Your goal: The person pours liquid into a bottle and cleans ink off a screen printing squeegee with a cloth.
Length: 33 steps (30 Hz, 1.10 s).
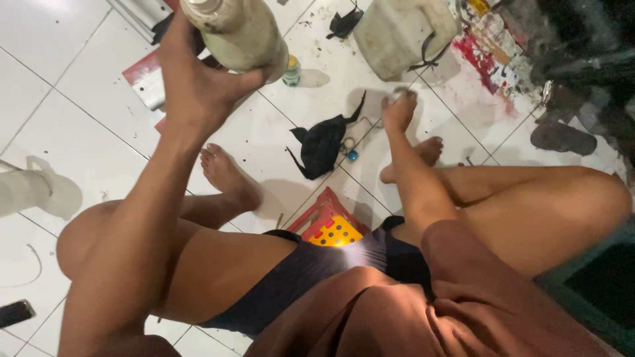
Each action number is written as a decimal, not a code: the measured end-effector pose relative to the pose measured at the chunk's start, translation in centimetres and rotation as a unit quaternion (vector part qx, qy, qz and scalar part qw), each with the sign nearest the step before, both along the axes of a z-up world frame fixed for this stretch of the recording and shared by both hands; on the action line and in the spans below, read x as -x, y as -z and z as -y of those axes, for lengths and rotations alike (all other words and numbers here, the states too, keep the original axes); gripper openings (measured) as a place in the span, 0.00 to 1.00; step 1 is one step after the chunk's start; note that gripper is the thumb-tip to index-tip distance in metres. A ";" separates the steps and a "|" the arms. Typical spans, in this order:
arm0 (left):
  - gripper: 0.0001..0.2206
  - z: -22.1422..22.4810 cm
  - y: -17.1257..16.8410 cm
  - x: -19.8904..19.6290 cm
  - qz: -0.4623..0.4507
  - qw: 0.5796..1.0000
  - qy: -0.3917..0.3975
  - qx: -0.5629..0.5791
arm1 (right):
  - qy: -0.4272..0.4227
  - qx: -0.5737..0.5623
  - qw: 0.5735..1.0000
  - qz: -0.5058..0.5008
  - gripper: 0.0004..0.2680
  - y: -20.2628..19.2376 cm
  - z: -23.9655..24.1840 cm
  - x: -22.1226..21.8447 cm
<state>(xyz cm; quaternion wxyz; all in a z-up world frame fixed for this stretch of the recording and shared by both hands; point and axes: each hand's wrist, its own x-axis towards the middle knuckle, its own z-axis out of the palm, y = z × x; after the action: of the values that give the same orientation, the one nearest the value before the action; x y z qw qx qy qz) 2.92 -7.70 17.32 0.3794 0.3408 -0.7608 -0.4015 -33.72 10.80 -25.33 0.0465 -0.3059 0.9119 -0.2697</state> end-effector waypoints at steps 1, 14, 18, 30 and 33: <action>0.25 -0.2 0.1 0.6 -0.001 1.000 -0.003 0.009 | -0.003 0.009 1.000 -0.001 0.09 1.5 -2.4 -1.3; 0.37 -1.5 -0.8 3.4 -0.040 0.991 -0.048 -0.116 | -0.244 -0.251 0.934 0.075 0.21 4.6 -5.3 -11.5; 0.39 -1.4 -0.9 3.5 -0.057 0.985 -0.067 -0.146 | -0.236 -0.247 0.937 0.073 0.14 3.7 -4.7 -10.5; 0.38 -0.3 -1.6 1.7 -0.081 0.989 -0.042 -0.117 | -0.298 0.011 0.954 0.039 0.12 -5.1 3.1 -4.8; 0.38 -0.1 -2.0 1.2 -0.079 0.992 -0.029 -0.097 | -0.251 0.139 0.957 -0.045 0.14 -6.4 6.8 -3.0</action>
<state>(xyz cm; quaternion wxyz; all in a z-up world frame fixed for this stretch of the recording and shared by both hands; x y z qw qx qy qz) 1.76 -7.57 19.33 0.4153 0.3651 -0.6753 -0.4880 -30.75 3.95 -18.90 0.0286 -0.5403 0.7605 -0.3591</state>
